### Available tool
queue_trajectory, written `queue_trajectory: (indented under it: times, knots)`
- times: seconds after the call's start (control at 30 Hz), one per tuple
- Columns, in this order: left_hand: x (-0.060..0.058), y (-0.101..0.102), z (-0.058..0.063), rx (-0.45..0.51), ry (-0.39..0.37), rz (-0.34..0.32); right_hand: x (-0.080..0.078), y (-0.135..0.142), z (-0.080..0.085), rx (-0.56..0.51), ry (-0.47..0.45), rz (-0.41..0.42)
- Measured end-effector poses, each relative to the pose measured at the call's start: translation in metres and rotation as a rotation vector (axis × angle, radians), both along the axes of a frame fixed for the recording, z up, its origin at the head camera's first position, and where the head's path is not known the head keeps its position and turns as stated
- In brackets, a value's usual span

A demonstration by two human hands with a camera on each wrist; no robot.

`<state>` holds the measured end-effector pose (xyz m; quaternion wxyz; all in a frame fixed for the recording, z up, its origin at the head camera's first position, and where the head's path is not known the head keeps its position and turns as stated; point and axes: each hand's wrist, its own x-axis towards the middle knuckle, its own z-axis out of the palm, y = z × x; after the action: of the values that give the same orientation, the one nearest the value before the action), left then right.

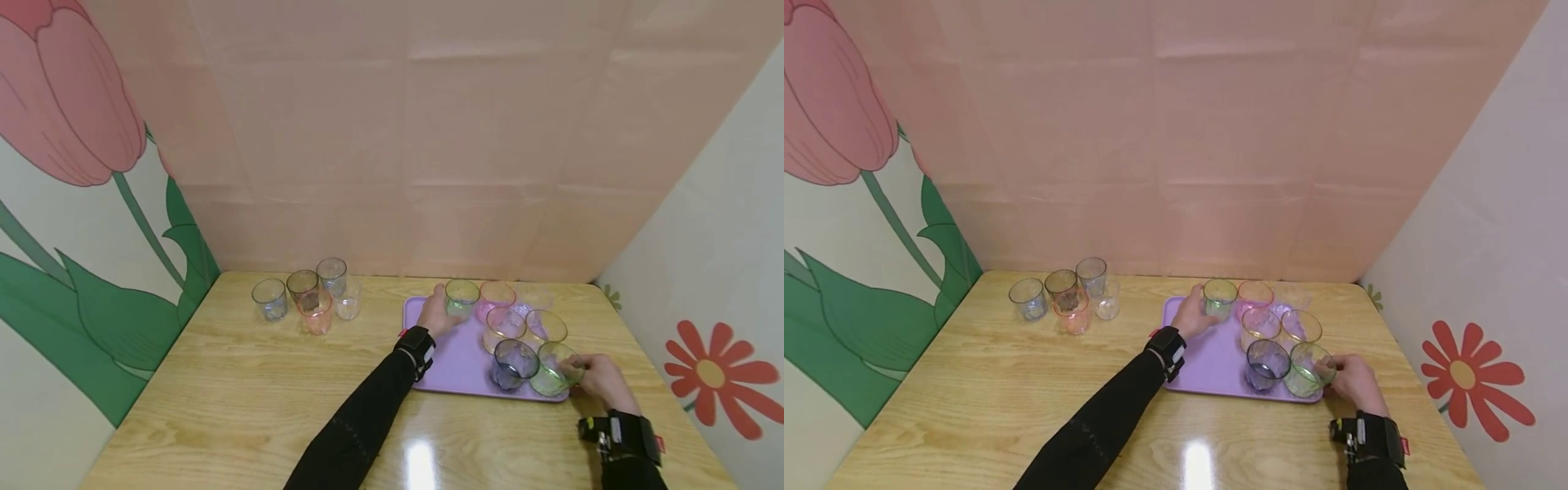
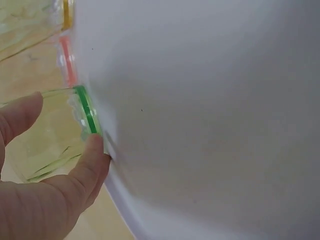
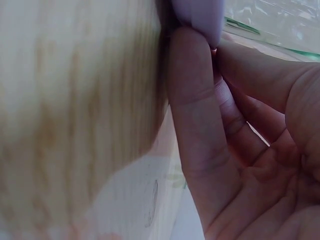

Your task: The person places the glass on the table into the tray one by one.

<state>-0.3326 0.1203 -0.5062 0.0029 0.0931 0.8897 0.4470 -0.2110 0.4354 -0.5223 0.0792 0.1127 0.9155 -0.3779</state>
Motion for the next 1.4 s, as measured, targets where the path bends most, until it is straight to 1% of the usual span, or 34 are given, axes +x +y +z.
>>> queue_trajectory:
  times: [0.07,0.13,0.23,0.4,0.47,0.53,0.7,0.9,1.03,1.2,1.27,1.4]
  knots:
    - [0.002,-0.003,0.003,-0.026,-0.009,-0.01,0.0,0.0,0.0,0.009,0.014,0.008]
    - [0.005,-0.006,0.007,-0.028,-0.018,-0.016,0.0,-0.001,-0.001,0.019,0.027,0.015]
    - [0.009,-0.014,0.013,0.004,-0.024,-0.021,0.0,-0.001,-0.002,0.025,0.038,0.022]
    - [0.014,-0.037,0.02,0.066,0.037,-0.033,-0.002,-0.001,-0.003,0.017,0.033,0.012]
    - [0.015,-0.046,0.022,0.091,0.054,-0.037,-0.003,-0.001,-0.003,0.005,0.025,0.005]
    - [0.016,-0.052,0.023,0.123,0.054,-0.036,-0.003,-0.001,-0.002,-0.012,0.018,0.001]
    - [0.023,-0.067,0.022,0.194,0.081,-0.039,-0.003,-0.001,-0.001,-0.026,0.017,0.007]
    - [0.035,-0.084,0.025,0.218,0.081,-0.035,-0.003,-0.001,-0.001,-0.044,0.015,0.012]
    - [0.037,-0.099,0.024,0.229,0.099,-0.035,-0.002,-0.001,-0.003,-0.025,0.026,0.018]
    - [0.04,-0.12,0.021,0.265,0.138,-0.007,-0.002,-0.002,-0.004,-0.004,0.04,0.021]
    - [0.042,-0.127,0.018,0.254,0.152,-0.001,-0.002,-0.003,-0.003,0.004,0.04,0.027]
    - [0.049,-0.141,0.017,0.192,0.177,-0.016,0.0,-0.001,-0.001,0.035,0.047,0.038]
